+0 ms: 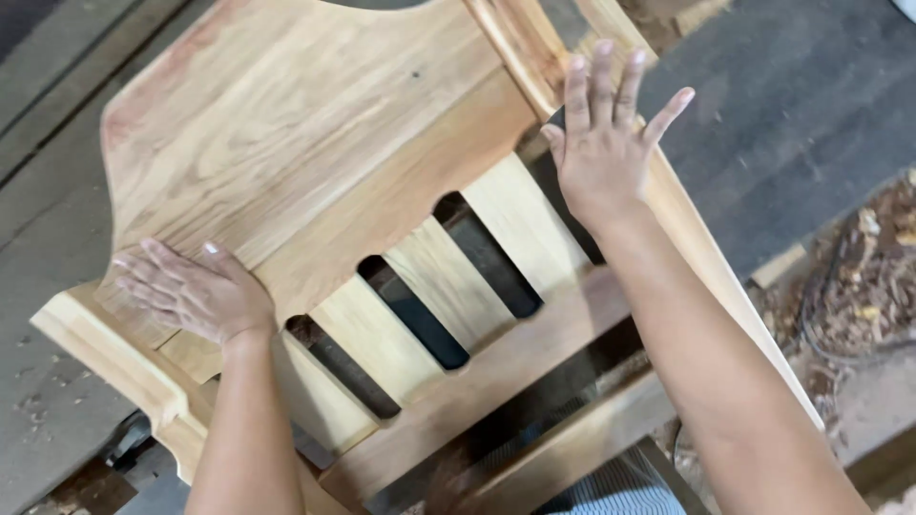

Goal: Sand the wooden components of a chair back by hand using sandpaper.

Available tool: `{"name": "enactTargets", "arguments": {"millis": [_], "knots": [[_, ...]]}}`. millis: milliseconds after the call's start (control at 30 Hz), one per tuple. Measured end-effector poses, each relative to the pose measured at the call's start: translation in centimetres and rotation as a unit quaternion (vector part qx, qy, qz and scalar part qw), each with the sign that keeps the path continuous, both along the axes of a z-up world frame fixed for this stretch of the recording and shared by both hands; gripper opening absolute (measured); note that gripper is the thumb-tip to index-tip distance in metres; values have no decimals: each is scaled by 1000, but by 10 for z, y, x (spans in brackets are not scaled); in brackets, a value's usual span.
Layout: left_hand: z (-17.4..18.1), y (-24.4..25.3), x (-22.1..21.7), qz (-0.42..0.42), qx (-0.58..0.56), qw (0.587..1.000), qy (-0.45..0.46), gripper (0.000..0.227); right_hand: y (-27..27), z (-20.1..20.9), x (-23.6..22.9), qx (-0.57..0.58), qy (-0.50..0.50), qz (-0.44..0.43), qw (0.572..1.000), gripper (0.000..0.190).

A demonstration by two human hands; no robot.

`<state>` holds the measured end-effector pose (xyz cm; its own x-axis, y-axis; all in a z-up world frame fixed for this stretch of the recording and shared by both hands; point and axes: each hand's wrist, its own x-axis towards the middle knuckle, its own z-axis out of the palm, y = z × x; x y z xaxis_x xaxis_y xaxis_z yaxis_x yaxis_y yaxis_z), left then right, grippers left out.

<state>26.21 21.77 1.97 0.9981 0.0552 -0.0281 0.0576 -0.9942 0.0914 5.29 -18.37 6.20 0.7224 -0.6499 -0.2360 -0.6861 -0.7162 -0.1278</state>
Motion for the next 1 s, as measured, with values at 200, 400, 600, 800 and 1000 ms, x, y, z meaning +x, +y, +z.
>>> {"name": "enactTargets", "arguments": {"millis": [200, 400, 600, 800, 1000], "knots": [[12, -7, -13, -19, -22, 999, -16, 70, 46, -22, -255, 3, 188, -98, 977, 69], [-3, 1, -13, -36, -17, 998, -45, 69, 51, -122, -407, -170, 45, 1, 984, 79], [1, -4, -5, -18, -18, 999, -30, 70, 21, -22, -98, -138, 180, 15, 974, 79], [16, -9, -9, -9, -27, 999, -18, 69, 2, 0, 18, -32, 11, 24, 999, 70], [14, -6, -14, -27, -40, 999, -14, 69, 37, 6, -164, 105, 92, -102, 985, 73]]}}
